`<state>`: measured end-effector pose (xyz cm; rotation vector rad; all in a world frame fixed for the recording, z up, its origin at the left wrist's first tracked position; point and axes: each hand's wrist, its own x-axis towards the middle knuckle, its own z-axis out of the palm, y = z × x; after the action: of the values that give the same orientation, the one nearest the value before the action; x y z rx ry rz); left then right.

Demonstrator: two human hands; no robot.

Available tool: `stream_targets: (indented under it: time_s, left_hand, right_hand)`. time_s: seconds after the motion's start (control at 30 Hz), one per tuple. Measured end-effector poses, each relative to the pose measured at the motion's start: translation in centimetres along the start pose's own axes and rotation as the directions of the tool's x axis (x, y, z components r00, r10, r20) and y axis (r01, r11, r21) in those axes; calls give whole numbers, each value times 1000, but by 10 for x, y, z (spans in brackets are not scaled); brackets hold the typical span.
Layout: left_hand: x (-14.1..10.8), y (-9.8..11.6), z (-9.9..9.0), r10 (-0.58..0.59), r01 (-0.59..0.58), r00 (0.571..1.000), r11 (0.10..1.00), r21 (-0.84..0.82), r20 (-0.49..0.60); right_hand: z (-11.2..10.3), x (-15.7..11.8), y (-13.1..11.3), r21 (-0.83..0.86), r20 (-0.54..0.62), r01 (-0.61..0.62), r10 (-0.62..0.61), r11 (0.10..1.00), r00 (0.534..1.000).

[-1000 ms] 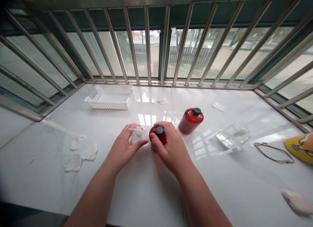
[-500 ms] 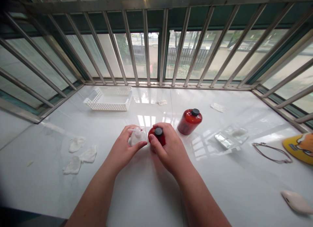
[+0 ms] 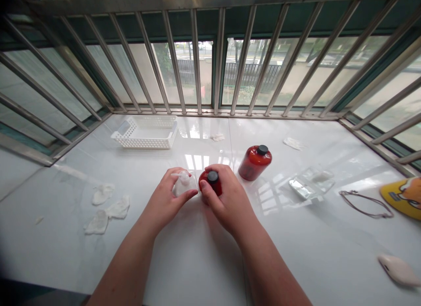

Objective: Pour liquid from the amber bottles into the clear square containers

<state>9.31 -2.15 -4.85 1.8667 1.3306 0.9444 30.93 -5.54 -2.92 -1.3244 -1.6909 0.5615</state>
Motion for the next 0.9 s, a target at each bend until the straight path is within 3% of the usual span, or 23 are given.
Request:
stream_targets:
  time_s: [0.9]
  left_hand:
    - [-1, -3, 3, 10, -10, 1000, 1000, 23, 1]
  right_hand:
    - [1, 0, -1, -1, 1, -7, 7, 1000, 1000]
